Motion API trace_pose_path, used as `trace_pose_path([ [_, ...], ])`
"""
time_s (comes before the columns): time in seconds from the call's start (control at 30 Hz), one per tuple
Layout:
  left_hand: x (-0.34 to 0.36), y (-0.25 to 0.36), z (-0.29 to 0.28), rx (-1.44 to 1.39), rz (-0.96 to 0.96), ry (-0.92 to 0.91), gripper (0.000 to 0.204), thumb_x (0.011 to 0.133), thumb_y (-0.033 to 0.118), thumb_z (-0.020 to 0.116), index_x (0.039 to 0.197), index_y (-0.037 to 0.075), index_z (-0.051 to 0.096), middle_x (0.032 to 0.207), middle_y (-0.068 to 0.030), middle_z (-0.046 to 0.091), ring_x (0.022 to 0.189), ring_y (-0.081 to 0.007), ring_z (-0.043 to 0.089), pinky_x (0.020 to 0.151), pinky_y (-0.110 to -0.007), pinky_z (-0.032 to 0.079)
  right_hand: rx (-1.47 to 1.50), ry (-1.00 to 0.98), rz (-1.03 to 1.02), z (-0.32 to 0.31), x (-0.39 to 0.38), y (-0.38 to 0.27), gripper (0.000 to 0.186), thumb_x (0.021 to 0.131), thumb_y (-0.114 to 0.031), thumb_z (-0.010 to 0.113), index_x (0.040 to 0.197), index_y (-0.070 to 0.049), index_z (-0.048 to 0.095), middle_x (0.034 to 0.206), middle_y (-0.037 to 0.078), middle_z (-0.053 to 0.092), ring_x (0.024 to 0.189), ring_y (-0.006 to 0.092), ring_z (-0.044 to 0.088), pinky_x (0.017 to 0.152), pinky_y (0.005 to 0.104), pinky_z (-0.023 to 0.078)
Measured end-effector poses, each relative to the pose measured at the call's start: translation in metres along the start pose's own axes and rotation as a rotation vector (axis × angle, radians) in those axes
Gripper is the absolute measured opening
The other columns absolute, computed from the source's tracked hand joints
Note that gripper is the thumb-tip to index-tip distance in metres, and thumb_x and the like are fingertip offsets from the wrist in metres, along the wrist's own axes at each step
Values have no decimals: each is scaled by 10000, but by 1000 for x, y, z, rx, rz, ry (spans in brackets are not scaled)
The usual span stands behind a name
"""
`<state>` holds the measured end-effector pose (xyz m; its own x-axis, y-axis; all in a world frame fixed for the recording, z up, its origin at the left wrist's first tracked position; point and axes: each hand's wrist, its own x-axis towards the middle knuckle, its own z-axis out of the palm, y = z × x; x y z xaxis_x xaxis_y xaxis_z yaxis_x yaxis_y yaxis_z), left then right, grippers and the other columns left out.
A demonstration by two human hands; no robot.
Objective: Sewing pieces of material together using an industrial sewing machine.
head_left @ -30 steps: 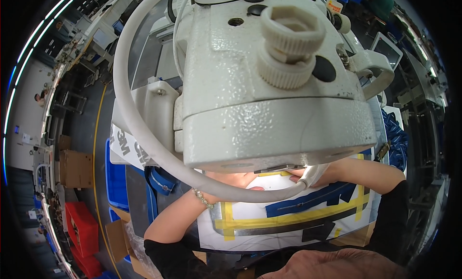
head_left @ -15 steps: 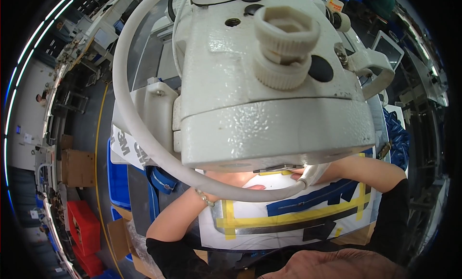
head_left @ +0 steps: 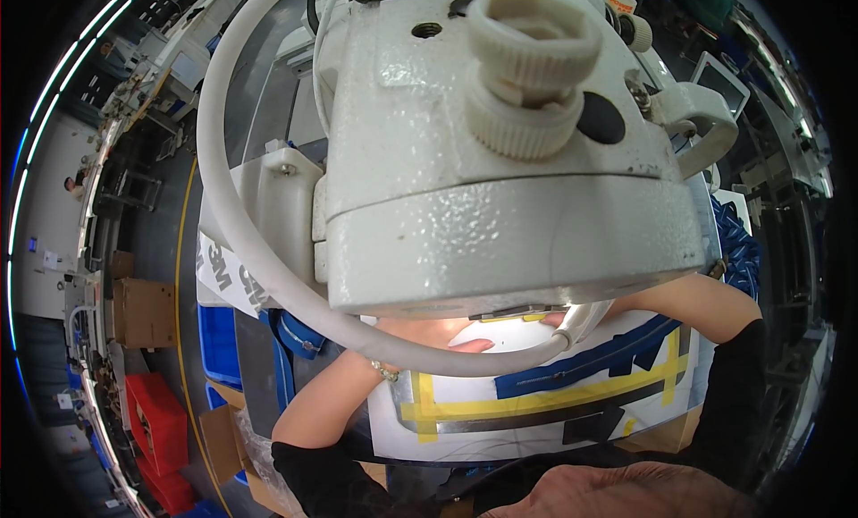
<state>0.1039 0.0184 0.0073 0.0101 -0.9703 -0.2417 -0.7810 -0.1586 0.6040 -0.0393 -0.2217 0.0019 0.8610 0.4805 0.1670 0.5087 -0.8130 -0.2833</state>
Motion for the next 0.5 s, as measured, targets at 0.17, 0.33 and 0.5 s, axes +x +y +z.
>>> trace_pose_path([
  [0.17,0,-12,17,86,127,239,546,882,498,436,1149,39,565,1023,-178,608,944,-328,580,855,-394,447,49,42,-44,-2,3,4,377,692,-367,701,1015,-188,625,1068,-50,592,983,124,512,734,336,323],
  [0.33,6,-10,22,209,302,445,449,873,454,487,1077,76,619,873,-124,618,797,-291,597,705,-396,479,44,41,30,-1,5,-3,346,699,-367,695,990,-191,627,1003,-14,592,890,145,516,711,313,328],
  [0.5,3,-23,26,238,305,366,337,838,338,580,1050,80,631,805,-85,602,717,-234,592,602,-357,475,37,49,2,3,8,-3,333,711,-362,682,993,-192,632,1005,-7,594,882,140,519,700,307,332],
])
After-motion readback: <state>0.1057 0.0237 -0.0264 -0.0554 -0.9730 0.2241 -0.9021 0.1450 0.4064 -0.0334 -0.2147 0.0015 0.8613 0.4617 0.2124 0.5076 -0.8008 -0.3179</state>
